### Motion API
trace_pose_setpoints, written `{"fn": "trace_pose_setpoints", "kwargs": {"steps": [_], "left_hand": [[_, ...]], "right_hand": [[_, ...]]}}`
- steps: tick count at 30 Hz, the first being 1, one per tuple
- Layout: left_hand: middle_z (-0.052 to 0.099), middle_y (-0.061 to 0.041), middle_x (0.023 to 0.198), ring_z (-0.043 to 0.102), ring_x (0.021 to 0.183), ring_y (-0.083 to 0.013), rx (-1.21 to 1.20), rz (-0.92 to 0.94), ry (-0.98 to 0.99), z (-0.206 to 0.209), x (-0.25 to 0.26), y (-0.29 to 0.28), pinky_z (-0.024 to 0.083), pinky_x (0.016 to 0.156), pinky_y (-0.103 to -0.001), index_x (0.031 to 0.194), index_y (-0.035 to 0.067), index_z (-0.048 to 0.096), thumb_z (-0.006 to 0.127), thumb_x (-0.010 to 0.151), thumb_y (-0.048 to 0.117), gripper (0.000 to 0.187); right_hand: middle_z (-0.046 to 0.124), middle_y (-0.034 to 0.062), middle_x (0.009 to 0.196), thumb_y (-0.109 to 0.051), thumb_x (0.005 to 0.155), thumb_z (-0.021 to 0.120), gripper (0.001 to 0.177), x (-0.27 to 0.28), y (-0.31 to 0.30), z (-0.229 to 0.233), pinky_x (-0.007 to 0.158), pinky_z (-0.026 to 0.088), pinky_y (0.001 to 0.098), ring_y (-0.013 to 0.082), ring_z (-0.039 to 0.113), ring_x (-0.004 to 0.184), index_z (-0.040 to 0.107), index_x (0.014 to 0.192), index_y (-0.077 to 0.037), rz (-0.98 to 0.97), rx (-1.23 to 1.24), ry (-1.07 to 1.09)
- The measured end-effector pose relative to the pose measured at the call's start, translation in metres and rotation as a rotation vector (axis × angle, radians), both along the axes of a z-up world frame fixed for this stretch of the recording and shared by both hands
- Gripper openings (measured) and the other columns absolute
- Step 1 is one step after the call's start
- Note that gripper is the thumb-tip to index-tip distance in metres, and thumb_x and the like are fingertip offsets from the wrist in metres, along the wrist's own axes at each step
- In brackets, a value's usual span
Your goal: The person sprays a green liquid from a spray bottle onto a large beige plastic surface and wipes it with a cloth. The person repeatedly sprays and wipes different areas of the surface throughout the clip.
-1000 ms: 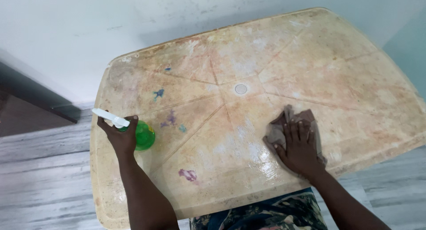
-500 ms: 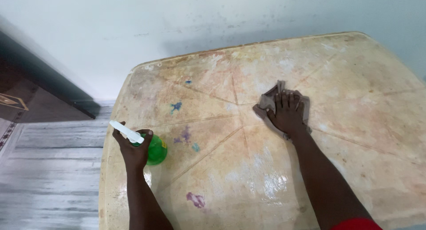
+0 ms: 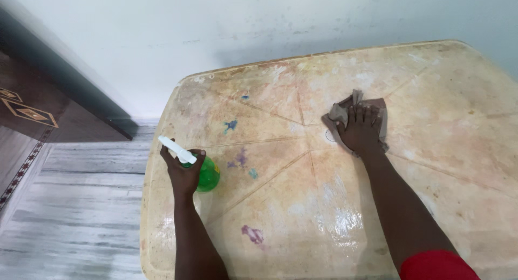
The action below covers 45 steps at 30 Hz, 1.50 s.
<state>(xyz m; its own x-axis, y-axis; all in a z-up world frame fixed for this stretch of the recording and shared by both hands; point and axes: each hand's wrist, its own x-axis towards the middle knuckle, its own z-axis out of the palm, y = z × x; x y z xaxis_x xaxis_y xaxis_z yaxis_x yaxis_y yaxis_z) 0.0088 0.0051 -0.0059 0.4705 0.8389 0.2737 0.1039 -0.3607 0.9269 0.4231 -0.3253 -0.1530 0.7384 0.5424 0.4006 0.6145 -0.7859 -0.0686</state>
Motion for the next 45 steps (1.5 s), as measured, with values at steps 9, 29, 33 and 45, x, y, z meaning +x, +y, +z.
{"fn": "trace_pose_setpoints", "kwargs": {"steps": [9,29,33,45], "left_hand": [[0.078,-0.012,0.097,0.075,0.093,-0.0201,0.004,-0.027,-0.067,-0.004,-0.003,0.000,0.058,0.088,-0.034,0.158,0.004,0.016,0.087,0.086,0.016,0.102],[0.079,-0.010,0.097,0.077,0.092,-0.0231,-0.017,0.050,0.058,0.000,0.000,-0.001,0.057,0.088,-0.037,0.156,0.008,0.018,0.087,0.081,0.020,0.102],[0.078,-0.010,0.096,0.074,0.091,-0.0222,0.030,0.039,0.038,-0.004,0.004,0.002,0.056,0.087,-0.036,0.155,0.005,0.017,0.086,0.082,0.020,0.101],[0.075,-0.012,0.097,0.070,0.099,-0.0231,-0.009,-0.004,-0.029,-0.005,0.005,0.002,0.053,0.091,-0.039,0.152,0.010,0.027,0.082,0.084,0.009,0.087]], "right_hand": [[0.030,0.0257,0.161,-0.056,0.099,0.044,0.075,-0.203,-0.037,0.051,0.119,0.016,0.0645,0.0491,0.018,0.152,0.040,0.152,-0.002,0.340,-0.114,0.069],[0.027,0.0293,0.163,-0.066,0.095,0.047,0.087,-0.149,0.077,0.025,0.117,0.016,0.0685,0.0516,0.021,0.150,0.038,0.155,-0.003,0.473,-0.095,0.102],[0.027,0.0292,0.165,-0.071,0.096,0.044,0.089,-0.081,0.140,0.006,0.122,0.012,0.0679,0.0534,0.020,0.153,0.039,0.157,-0.005,0.324,-0.029,0.053],[0.025,0.0287,0.165,-0.073,0.096,0.041,0.096,-0.046,0.176,0.009,0.121,0.007,0.0667,0.0473,0.014,0.155,0.034,0.158,0.000,0.271,0.017,0.178]]}}
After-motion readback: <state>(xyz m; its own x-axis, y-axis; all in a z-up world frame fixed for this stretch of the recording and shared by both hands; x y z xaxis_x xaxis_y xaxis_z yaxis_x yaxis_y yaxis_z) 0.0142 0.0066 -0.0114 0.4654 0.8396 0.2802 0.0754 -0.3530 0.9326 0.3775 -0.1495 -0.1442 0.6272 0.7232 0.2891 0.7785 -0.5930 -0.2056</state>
